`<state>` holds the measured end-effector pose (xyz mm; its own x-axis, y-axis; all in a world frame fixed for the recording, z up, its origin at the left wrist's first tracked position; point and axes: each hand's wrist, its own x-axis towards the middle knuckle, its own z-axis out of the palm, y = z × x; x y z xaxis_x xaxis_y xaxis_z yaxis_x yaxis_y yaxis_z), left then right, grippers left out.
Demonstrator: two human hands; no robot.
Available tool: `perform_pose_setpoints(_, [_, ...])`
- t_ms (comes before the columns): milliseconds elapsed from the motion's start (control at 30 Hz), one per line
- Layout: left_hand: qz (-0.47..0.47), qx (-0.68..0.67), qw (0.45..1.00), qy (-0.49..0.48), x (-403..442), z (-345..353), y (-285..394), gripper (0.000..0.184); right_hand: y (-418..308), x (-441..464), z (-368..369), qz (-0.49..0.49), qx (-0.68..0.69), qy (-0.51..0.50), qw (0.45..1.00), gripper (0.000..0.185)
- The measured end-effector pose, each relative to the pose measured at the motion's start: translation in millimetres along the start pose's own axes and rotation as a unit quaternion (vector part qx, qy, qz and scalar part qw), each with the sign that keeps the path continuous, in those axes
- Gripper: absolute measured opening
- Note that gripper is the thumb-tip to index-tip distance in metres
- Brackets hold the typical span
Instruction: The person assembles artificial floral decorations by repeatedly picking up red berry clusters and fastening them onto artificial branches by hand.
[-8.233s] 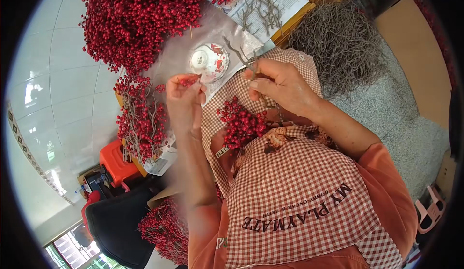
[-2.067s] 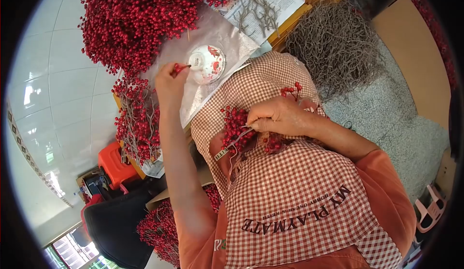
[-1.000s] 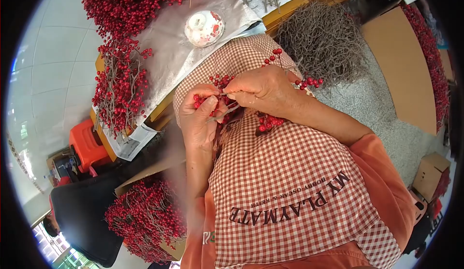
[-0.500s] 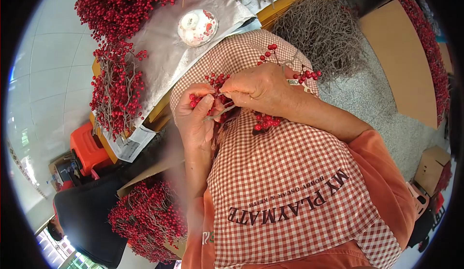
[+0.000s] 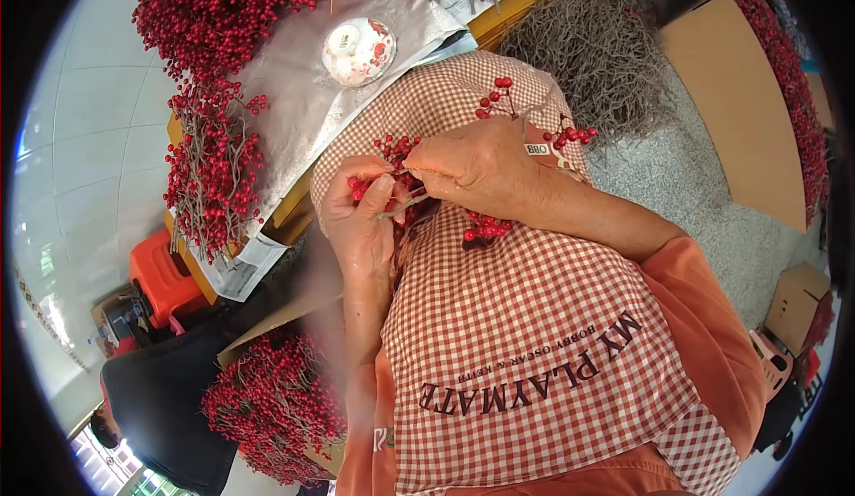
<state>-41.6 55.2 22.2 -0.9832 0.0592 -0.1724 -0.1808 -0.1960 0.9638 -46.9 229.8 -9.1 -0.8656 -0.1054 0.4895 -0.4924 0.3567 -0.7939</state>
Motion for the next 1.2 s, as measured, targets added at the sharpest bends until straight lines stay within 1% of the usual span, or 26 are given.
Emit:
perform_pose_setpoints(33, [0.000,0.000,1.000,0.000,0,0,-1,0.011,0,0,0,0.000,0.000,0.001,1.000,0.011])
perform_pose_setpoints(100, [0.042,0.044,0.998,0.001,-1,-1,-3,0.009,0,-1,1,-0.008,-0.021,-0.009,1.000,0.013])
perform_pose_setpoints(133, [0.042,0.043,0.998,0.001,-1,1,-3,0.009,0,0,0,-0.008,-0.022,-0.009,1.000,0.013])
perform_pose_setpoints(200, [0.073,0.068,0.995,0.002,-5,7,-5,0.008,0,1,0,-0.024,0.003,-0.002,1.000,0.013])
perform_pose_setpoints(300, [0.092,0.087,0.992,-0.002,-8,11,-6,0.007,3,-1,4,-0.026,0.042,0.010,0.999,0.012])
perform_pose_setpoints(433, [0.100,0.073,0.992,-0.005,-9,13,-12,0.008,3,0,3,-0.022,0.041,-0.002,0.999,0.012])
perform_pose_setpoints(500, [0.096,0.051,0.994,0.004,-10,15,-15,0.008,4,-1,3,-0.008,0.047,-0.038,0.998,0.005])
perform_pose_setpoints(633, [0.089,0.032,0.996,0.003,-10,12,-15,0.008,5,0,6,-0.005,0.077,-0.024,0.997,0.004])
perform_pose_setpoints(700, [0.068,0.047,0.996,-0.021,-6,11,-12,0.016,5,6,2,0.005,0.084,-0.047,0.995,0.000])
perform_pose_setpoints(733, [0.079,0.045,0.996,-0.019,-4,16,-6,0.016,2,13,-3,-0.006,0.082,-0.048,0.995,0.000])
perform_pose_setpoints(767, [0.061,-0.017,0.998,-0.017,-3,22,1,0.023,-3,22,-9,0.125,0.193,-0.059,0.971,0.006])
perform_pose_setpoints(800, [0.044,-0.079,0.996,-0.016,-1,28,8,0.030,-9,31,-18,0.253,0.296,-0.070,0.919,0.012])
perform_pose_setpoints(833, [0.072,-0.133,0.985,-0.084,5,23,10,0.039,-11,45,-33,0.294,0.334,-0.069,0.893,0.013])
perform_pose_setpoints(867, [0.086,-0.140,0.983,-0.085,10,18,10,0.039,-7,55,-40,0.283,0.326,-0.075,0.899,0.013])
perform_pose_setpoints(933, [0.111,0.009,0.994,-0.017,17,11,10,0.036,1,77,-55,0.283,0.492,0.022,0.823,0.013])
perform_pose_setpoints(967, [0.083,0.066,0.994,-0.032,15,10,12,0.034,15,84,-53,0.230,0.533,0.041,0.813,0.016])
perform_pose_setpoints(1000, [0.096,0.058,0.993,-0.029,18,13,13,0.034,10,90,-55,0.222,0.528,0.031,0.819,0.016])
perform_pose_setpoints(1033, [0.171,0.164,0.970,-0.057,20,19,12,0.034,3,95,-54,0.191,0.601,0.059,0.774,0.017])
perform_pose_setpoints(1067, [0.242,0.272,0.928,-0.077,22,25,10,0.034,-2,100,-50,0.161,0.672,0.083,0.718,0.017])
perform_pose_setpoints(1133, [0.368,0.375,0.850,-0.031,20,53,24,0.037,-8,103,-41,0.192,0.654,0.112,0.723,0.014])
perform_pose_setpoints(1200, [0.423,0.466,0.776,0.035,23,57,26,0.037,-15,103,-28,0.179,0.682,0.098,0.703,0.012])
